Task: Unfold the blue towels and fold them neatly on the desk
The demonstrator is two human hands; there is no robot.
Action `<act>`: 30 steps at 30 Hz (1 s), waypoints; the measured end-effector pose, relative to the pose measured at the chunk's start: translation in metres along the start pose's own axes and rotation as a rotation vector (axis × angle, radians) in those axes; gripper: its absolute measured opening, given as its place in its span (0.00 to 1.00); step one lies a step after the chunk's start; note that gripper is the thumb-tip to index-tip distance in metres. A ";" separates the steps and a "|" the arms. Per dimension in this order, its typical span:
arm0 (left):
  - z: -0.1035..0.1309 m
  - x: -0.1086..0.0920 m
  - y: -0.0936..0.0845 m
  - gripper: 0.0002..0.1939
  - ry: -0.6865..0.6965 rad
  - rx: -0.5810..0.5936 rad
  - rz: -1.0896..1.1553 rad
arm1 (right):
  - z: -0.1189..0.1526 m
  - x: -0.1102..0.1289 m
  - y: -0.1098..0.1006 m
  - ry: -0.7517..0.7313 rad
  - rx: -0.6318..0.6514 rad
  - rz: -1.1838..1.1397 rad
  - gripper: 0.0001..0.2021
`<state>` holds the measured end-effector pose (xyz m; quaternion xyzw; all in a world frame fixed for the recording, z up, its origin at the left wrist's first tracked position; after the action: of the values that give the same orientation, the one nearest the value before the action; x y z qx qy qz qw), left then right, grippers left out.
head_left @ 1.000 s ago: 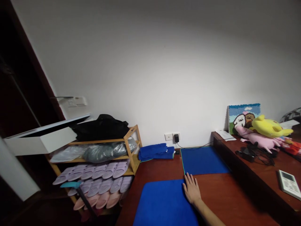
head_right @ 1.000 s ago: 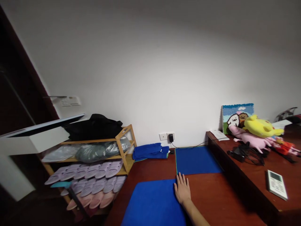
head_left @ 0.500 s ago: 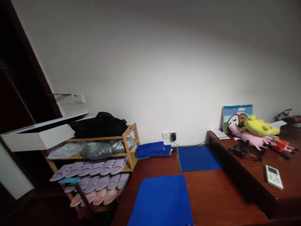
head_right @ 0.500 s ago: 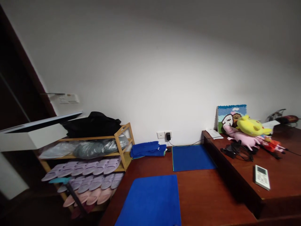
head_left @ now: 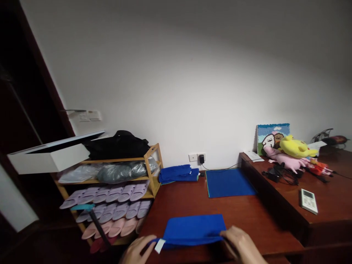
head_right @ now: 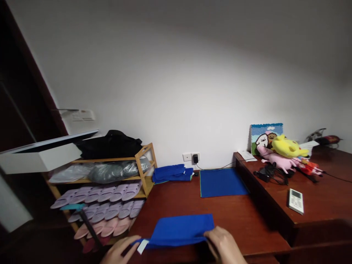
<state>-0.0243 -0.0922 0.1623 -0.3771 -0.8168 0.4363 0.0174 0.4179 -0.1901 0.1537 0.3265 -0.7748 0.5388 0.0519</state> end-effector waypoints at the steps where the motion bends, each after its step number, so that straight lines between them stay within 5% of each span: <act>1: -0.017 -0.013 -0.007 0.18 0.000 -0.009 0.040 | -0.003 0.006 -0.029 0.006 -0.015 0.016 0.17; 7: -0.134 -0.099 -0.024 0.17 0.033 0.139 0.301 | -0.022 -0.009 -0.163 0.086 -0.120 0.208 0.20; 12: -0.220 -0.135 0.029 0.17 0.022 0.270 0.469 | -0.049 -0.085 -0.211 0.271 -0.028 0.075 0.23; 17: -0.305 -0.146 0.110 0.20 -0.043 0.351 0.441 | -0.110 -0.181 -0.231 0.389 -0.169 0.121 0.17; 23: -0.390 -0.148 0.182 0.17 -0.124 0.220 0.316 | -0.183 -0.257 -0.247 0.454 -0.402 0.203 0.16; 26: -0.383 -0.142 0.220 0.13 -0.136 0.227 0.246 | -0.185 -0.286 -0.224 0.507 -0.437 0.197 0.18; 30: -0.322 -0.132 0.271 0.12 -0.131 0.307 0.155 | -0.150 -0.310 -0.155 0.605 -0.434 0.178 0.18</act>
<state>0.3479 0.1406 0.2048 -0.4026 -0.7083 0.5796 -0.0122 0.7069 0.0479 0.2062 0.0655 -0.8460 0.4365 0.2992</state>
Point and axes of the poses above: each hand's wrist, its own z-axis away from the middle knuckle, its own y-axis out of the palm, x = y × z, the point moved 2 cm from there along -z, towards the middle knuckle, and after that the axes turned 1 degree about z, right-handed, at the moved point
